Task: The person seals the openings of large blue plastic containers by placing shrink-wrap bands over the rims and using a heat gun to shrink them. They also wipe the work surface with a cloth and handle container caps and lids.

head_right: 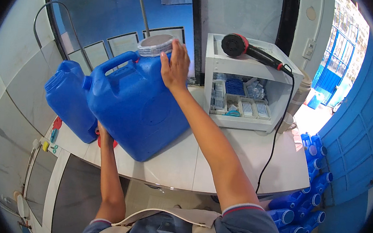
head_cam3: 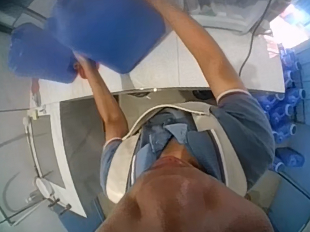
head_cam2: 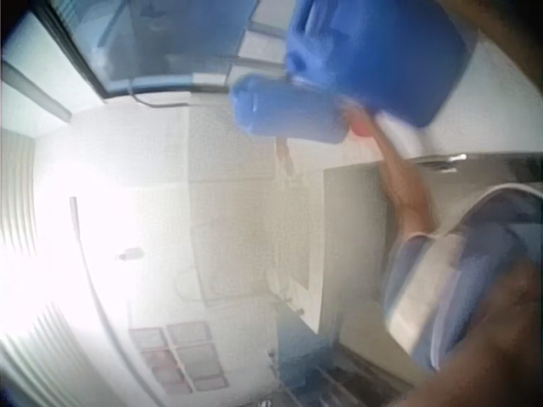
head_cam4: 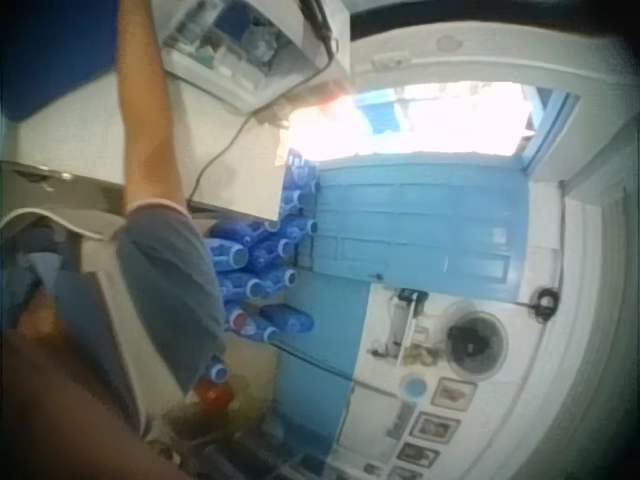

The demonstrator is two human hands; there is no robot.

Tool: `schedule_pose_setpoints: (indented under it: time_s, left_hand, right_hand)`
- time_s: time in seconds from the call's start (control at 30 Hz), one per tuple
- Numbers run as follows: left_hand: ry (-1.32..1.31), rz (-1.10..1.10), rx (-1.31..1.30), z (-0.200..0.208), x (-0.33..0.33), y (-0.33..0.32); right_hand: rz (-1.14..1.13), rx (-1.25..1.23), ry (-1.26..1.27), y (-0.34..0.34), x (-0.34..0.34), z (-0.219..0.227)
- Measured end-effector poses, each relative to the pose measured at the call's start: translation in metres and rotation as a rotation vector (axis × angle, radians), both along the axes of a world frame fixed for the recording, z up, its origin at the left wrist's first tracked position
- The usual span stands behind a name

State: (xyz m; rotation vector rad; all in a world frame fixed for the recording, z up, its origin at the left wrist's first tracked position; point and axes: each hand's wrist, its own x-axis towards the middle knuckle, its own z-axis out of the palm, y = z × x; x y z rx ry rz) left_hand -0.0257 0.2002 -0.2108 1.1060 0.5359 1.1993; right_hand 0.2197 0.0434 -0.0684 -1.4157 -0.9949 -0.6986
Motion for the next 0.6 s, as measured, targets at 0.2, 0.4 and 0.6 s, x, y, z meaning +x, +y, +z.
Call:
schedule_pose_setpoints:
  time_s: [0.2, 0.4, 0.6]
  left_hand:
    - [-0.053, 0.221, -0.113, 0.009, -0.009, -0.18]
    - [-0.016, 0.212, -0.018, -0.001, 0.012, -0.255]
    - [0.124, 0.35, 0.294, -0.016, -0.005, -0.258]
  right_hand:
    - [0.76, -0.05, 0.197, 0.05, 0.047, 0.01]
    - [0.768, -0.321, 0.403, 0.054, 0.038, 0.013]
    - [1.11, -0.349, 0.492, -0.108, 0.025, -0.026]
